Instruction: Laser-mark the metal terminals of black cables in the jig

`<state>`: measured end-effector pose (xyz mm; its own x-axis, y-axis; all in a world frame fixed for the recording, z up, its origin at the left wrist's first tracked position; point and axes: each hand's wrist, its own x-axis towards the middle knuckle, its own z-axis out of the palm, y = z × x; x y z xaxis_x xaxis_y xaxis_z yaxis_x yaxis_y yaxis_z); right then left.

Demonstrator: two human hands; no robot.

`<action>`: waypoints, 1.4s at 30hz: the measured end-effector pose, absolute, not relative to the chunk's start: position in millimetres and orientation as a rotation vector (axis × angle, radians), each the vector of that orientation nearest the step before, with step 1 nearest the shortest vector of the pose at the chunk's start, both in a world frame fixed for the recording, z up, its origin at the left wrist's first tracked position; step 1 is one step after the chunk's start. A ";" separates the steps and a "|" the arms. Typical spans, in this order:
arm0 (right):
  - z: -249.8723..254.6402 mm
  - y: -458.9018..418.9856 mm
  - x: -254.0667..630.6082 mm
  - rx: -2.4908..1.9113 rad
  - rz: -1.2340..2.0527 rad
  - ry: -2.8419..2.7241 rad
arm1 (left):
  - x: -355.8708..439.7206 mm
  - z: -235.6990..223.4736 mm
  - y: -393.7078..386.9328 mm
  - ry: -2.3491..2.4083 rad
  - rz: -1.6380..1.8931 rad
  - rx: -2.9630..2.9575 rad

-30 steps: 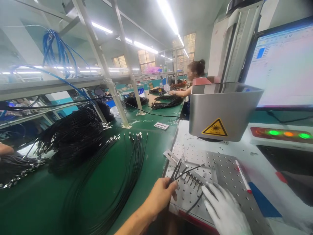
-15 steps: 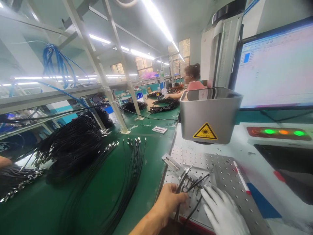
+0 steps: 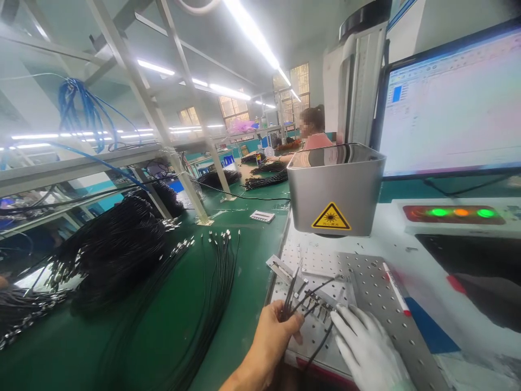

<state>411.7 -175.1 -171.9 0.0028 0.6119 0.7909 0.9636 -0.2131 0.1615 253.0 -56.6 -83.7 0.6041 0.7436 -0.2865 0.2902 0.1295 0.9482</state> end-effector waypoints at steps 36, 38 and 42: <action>-186.4 -180.9 417.8 -1.960 -0.957 -1.728 | 251.4 -107.6 -77.9 1.077 0.295 1.761; -187.9 -180.4 418.3 -1.964 -0.966 -1.730 | 253.0 -104.2 -79.2 1.075 0.271 1.731; -189.1 -179.8 418.7 -1.964 -0.968 -1.750 | 255.9 -98.1 -81.8 1.091 0.216 1.684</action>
<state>418.7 -179.8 -189.1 0.0107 0.7355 0.6774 0.9648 -0.1857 0.1864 255.9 -81.8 -98.1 0.5650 0.7427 -0.3595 0.5501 -0.0142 0.8350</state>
